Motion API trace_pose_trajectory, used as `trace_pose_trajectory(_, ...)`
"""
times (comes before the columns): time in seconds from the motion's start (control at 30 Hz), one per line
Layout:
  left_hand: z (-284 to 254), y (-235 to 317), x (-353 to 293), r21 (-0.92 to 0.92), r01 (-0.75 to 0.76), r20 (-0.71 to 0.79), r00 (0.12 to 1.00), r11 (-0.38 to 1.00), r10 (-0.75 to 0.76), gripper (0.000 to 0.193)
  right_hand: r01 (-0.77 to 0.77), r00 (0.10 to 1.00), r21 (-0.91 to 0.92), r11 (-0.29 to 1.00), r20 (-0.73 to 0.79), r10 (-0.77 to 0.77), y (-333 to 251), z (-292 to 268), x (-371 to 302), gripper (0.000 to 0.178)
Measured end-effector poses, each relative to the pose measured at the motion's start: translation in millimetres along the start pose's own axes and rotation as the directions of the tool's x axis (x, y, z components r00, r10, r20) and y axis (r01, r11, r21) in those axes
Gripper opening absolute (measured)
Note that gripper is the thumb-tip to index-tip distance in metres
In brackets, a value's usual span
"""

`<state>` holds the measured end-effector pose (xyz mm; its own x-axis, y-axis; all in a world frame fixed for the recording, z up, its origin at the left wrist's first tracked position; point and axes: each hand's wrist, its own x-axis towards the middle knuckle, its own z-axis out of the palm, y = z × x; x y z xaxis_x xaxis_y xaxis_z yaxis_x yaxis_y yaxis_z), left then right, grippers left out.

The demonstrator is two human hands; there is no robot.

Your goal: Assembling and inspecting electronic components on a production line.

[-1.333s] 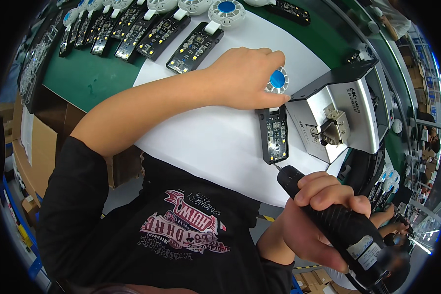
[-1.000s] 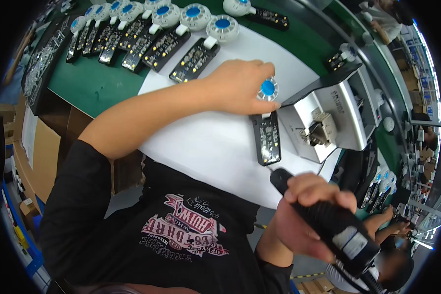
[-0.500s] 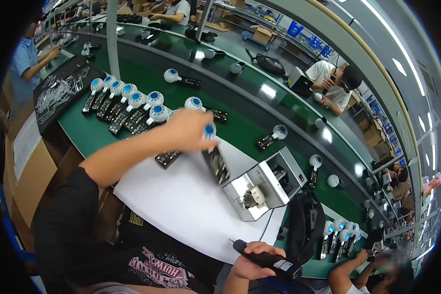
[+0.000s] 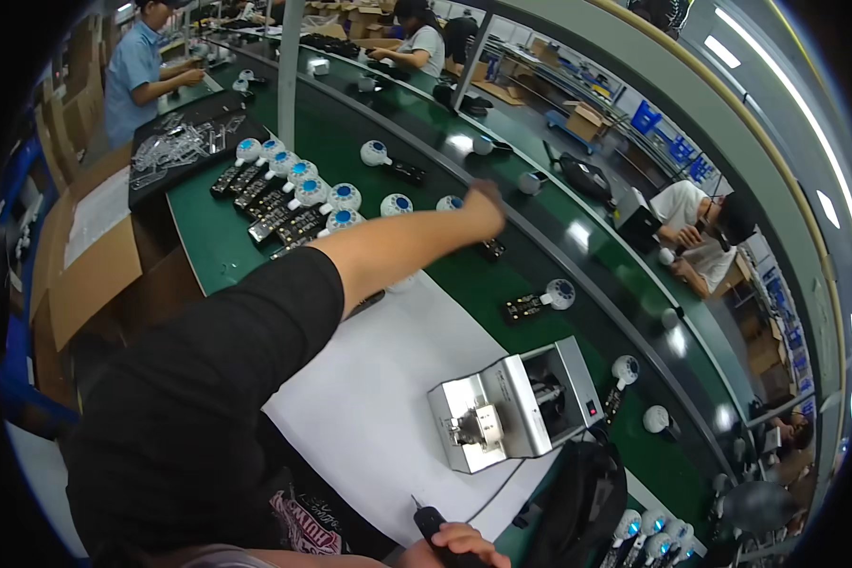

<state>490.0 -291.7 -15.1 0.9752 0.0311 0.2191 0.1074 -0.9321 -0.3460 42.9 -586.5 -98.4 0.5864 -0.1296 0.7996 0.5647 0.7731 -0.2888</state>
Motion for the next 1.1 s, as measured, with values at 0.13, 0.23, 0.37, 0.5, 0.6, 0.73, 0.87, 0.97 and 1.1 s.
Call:
trace_pose_trajectory(0.13,-47,98,-20,-0.574,-0.333,0.035,0.903,0.748,0.429,0.07,0.17,0.946,0.028,0.985,-0.285,-0.155,2,37,5,0.063)
trace_pose_trajectory(0.23,-5,128,-17,-0.721,-0.322,-0.028,0.898,0.613,0.439,0.09,0.19,0.914,0.083,0.978,-0.379,-0.146,15,55,18,0.064)
trace_pose_trajectory(0.37,-23,132,-39,-0.684,-0.366,-0.124,0.911,0.631,0.394,0.083,0.279,0.9,0.094,0.956,-0.372,-0.227,25,70,22,0.063)
trace_pose_trajectory(0.5,-74,71,-82,-0.638,-0.424,-0.315,0.906,0.643,0.284,0.075,0.303,0.886,0.064,0.951,-0.387,-0.256,25,85,29,0.064)
trace_pose_trajectory(0.6,-118,13,-142,-0.673,-0.436,-0.356,0.899,0.598,0.255,0.07,0.116,0.993,0.031,0.993,0.018,-0.117,8,20,19,0.062)
trace_pose_trajectory(0.73,-107,-26,-227,-0.829,-0.355,-0.321,0.935,0.432,0.153,0.066,-0.131,0.958,-0.491,0.862,-0.286,-0.018,-3,41,13,0.068)
trace_pose_trajectory(0.87,-48,-35,-292,-0.93,-0.206,-0.149,0.969,0.305,0.198,0.072,-0.334,0.887,-0.465,0.82,-0.449,0.106,13,58,46,0.077)
trace_pose_trajectory(0.97,-48,-27,-301,-0.928,-0.184,-0.056,0.929,0.324,0.367,0.075,-0.388,0.879,-0.586,0.712,-0.466,0.095,17,67,61,0.075)
trace_pose_trajectory(1.1,-41,-20,-304,-0.872,-0.292,-0.067,0.866,0.392,0.495,0.074,-0.503,0.845,-0.504,0.702,-0.456,0.279,10,63,74,0.076)
